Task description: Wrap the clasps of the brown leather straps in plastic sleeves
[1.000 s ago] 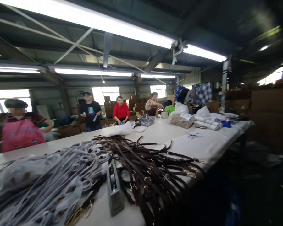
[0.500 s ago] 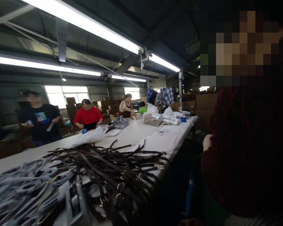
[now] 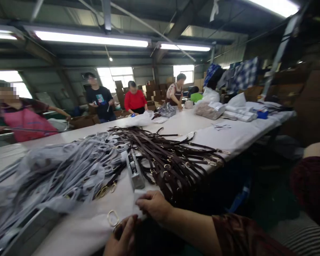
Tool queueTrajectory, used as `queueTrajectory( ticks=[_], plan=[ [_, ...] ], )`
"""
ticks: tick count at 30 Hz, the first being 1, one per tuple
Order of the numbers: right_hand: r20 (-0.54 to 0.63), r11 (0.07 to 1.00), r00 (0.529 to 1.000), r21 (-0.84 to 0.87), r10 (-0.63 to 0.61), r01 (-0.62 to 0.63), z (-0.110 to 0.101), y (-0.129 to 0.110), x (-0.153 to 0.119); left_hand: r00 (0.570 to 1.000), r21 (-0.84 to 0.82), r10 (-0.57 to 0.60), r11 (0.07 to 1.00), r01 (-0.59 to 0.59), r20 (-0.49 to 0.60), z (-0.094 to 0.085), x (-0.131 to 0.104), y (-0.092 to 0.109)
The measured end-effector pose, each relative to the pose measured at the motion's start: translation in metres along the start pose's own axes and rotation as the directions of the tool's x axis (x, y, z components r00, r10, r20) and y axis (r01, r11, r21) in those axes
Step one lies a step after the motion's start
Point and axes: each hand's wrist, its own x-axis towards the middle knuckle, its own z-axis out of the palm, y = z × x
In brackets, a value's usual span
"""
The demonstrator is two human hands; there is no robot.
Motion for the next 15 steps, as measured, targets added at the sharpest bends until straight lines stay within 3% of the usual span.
queueTrajectory(
  ticks=[4, 9, 15],
  plan=[
    [0.059, 0.995, 0.993, 0.002, -0.101, 0.101, 0.005, -0.001, -0.005, 0.999, -0.044, 0.048, 0.998, -0.048, 0.001, 0.011, -0.008, 0.003],
    [0.088, 0.997, 0.994, -0.023, -0.067, 0.069, 0.007, 0.0, -0.008, 0.992, -0.074, 0.085, 0.993, -0.092, -0.097, 0.007, -0.011, 0.01],
    [0.148, 0.995, 0.989, -0.099, -0.008, 0.022, 0.004, 0.004, -0.013, 0.973, 0.119, 0.221, 0.97, -0.212, -0.067, -0.001, -0.006, 0.011]
  ],
)
